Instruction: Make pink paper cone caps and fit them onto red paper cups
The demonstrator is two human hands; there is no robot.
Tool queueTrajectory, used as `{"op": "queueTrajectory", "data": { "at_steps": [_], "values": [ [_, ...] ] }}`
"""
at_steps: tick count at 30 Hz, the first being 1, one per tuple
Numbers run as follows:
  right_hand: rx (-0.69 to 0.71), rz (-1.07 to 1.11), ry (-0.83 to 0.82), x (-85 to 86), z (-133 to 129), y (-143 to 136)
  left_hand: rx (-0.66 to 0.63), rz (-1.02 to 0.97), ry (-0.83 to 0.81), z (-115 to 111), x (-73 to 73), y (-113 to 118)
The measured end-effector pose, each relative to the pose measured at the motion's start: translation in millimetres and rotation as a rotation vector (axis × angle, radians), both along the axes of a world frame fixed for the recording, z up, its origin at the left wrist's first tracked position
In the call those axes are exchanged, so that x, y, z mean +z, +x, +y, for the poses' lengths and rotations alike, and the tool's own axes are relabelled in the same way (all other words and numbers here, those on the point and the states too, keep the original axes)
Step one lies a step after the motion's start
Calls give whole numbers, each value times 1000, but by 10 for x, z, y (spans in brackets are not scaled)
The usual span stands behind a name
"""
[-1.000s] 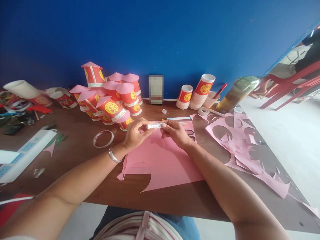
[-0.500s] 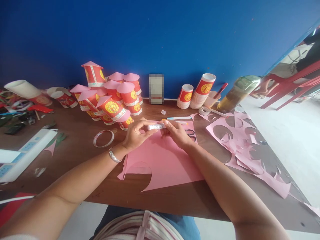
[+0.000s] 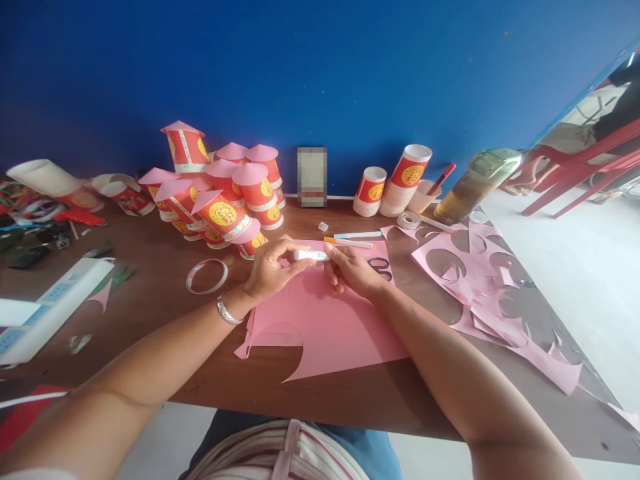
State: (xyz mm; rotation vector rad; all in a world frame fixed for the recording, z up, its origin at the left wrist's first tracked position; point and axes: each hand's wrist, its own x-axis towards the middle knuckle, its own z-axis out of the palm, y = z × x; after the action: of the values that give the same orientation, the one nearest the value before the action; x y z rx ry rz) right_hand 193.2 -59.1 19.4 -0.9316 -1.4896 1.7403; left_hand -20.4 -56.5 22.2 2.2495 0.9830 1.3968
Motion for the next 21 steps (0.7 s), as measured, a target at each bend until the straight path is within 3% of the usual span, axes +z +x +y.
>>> {"op": "queueTrajectory", "data": {
  "at_steps": [7, 11, 16, 18, 21],
  "values": [
    [-25, -63, 18, -37, 8, 3, -22, -8, 56, -12, 50, 15],
    [-60, 42, 7, -62, 22, -26, -27, -1, 48, -6, 28, 5],
    [-223, 244, 20, 15, 70, -36, -107, -47, -173, 48, 5, 12],
    [-326, 252, 76, 71, 83, -5, -122, -58, -250, 77, 7, 10],
    [-432, 160, 228, 170, 58, 35, -66, 13, -232, 79, 18, -25]
  ]
}}
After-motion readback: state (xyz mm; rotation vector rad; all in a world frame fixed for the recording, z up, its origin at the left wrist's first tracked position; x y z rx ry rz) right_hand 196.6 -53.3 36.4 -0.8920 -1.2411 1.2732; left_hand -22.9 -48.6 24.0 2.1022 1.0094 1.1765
